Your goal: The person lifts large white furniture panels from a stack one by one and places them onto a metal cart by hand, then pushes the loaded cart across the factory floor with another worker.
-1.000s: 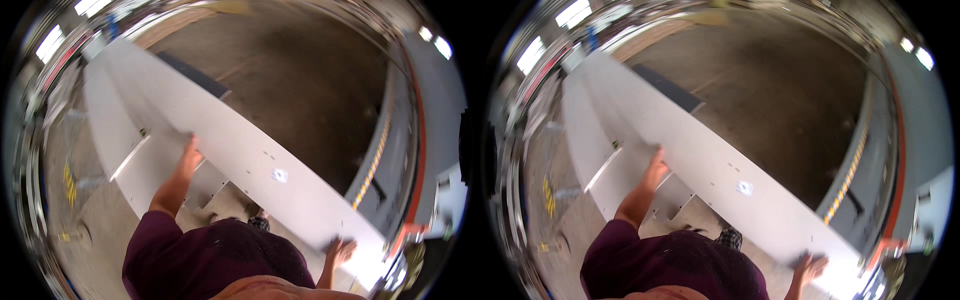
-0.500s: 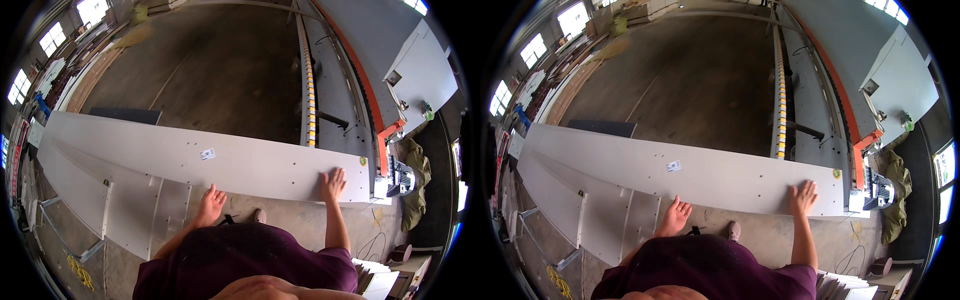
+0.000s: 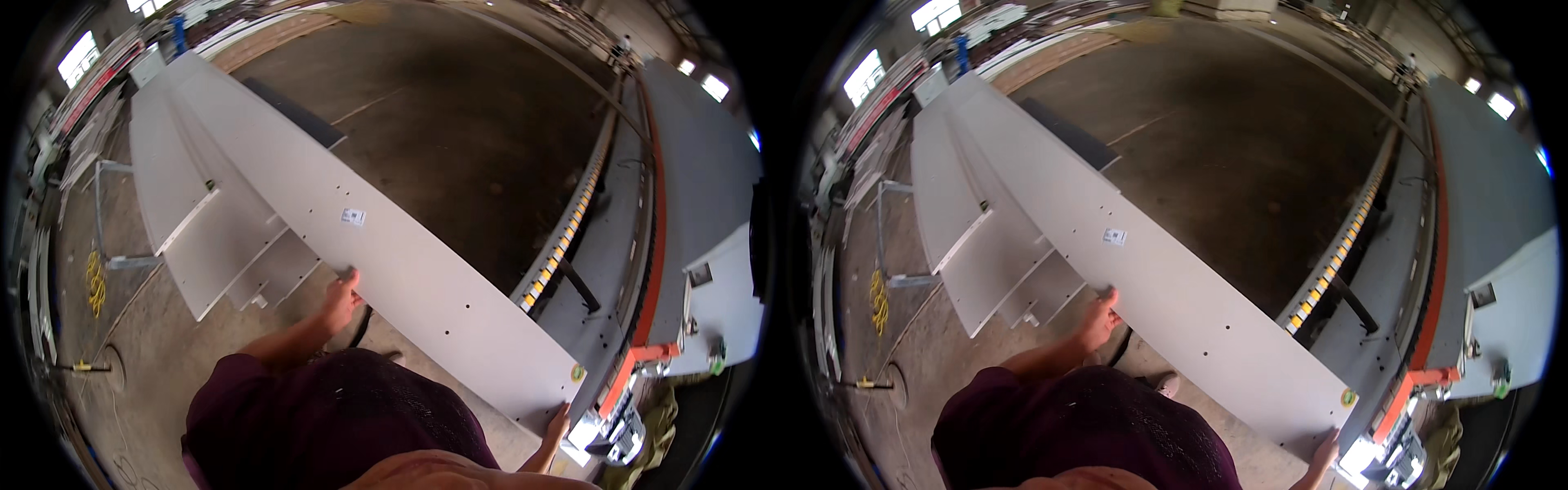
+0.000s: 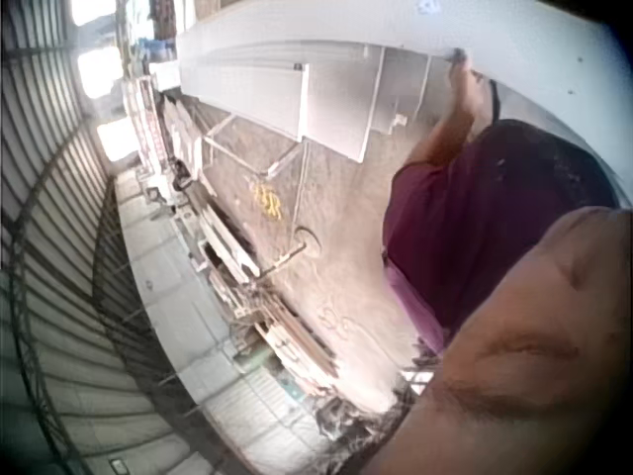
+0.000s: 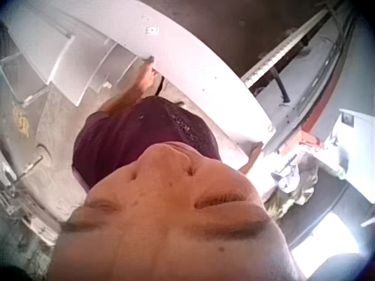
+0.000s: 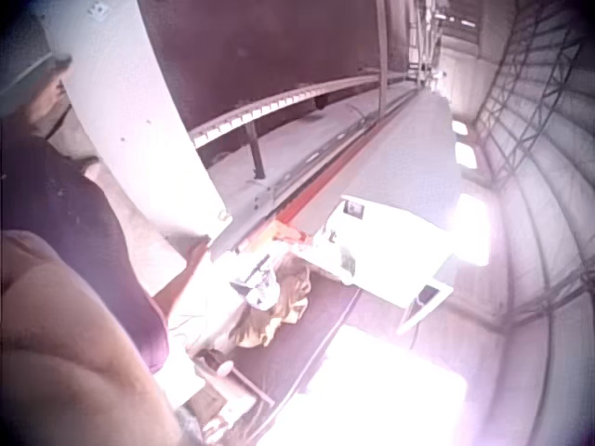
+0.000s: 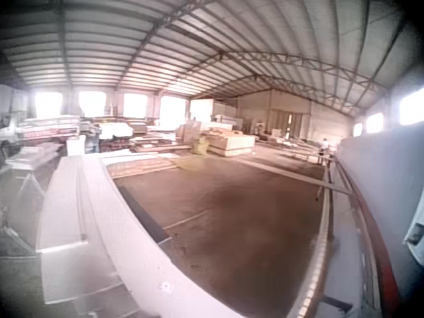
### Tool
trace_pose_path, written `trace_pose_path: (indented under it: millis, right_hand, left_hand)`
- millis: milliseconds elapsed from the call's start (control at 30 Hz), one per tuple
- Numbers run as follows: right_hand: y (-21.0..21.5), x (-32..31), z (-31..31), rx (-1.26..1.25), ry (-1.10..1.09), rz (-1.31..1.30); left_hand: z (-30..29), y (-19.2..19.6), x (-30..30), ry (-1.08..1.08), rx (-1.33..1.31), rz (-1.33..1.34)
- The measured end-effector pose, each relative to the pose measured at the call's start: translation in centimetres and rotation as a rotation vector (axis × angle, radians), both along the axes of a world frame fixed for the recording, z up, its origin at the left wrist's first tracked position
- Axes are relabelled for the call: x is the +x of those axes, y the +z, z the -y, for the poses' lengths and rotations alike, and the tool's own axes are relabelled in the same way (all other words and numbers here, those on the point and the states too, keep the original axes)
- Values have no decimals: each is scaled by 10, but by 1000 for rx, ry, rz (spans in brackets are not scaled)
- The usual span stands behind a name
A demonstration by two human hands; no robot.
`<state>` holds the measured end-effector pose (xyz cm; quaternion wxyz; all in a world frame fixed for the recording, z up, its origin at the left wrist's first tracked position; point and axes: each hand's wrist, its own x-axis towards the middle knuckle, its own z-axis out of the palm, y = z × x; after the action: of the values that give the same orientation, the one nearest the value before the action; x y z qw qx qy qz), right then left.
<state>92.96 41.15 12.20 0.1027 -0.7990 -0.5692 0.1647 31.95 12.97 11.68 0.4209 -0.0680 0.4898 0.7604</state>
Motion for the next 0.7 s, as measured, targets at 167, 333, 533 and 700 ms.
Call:
trace_pose_path:
  millis: [167, 333, 533, 700]
  right_hand:
    - [14, -112, 44, 46, 227, -351]
    - [34, -263, 95, -123, 376, -689]
    - [61, -445, 159, -549, 549, -1134]
    - [57, -586, 206, -728, 701, -1358]
  left_hand:
    - [32, -5, -94, 279, 8, -38]
    - [52, 7, -94, 142, 45, 15]
    - [92, 56, -93, 144, 231, 60]
    - [148, 45, -127, 335, 51, 81]
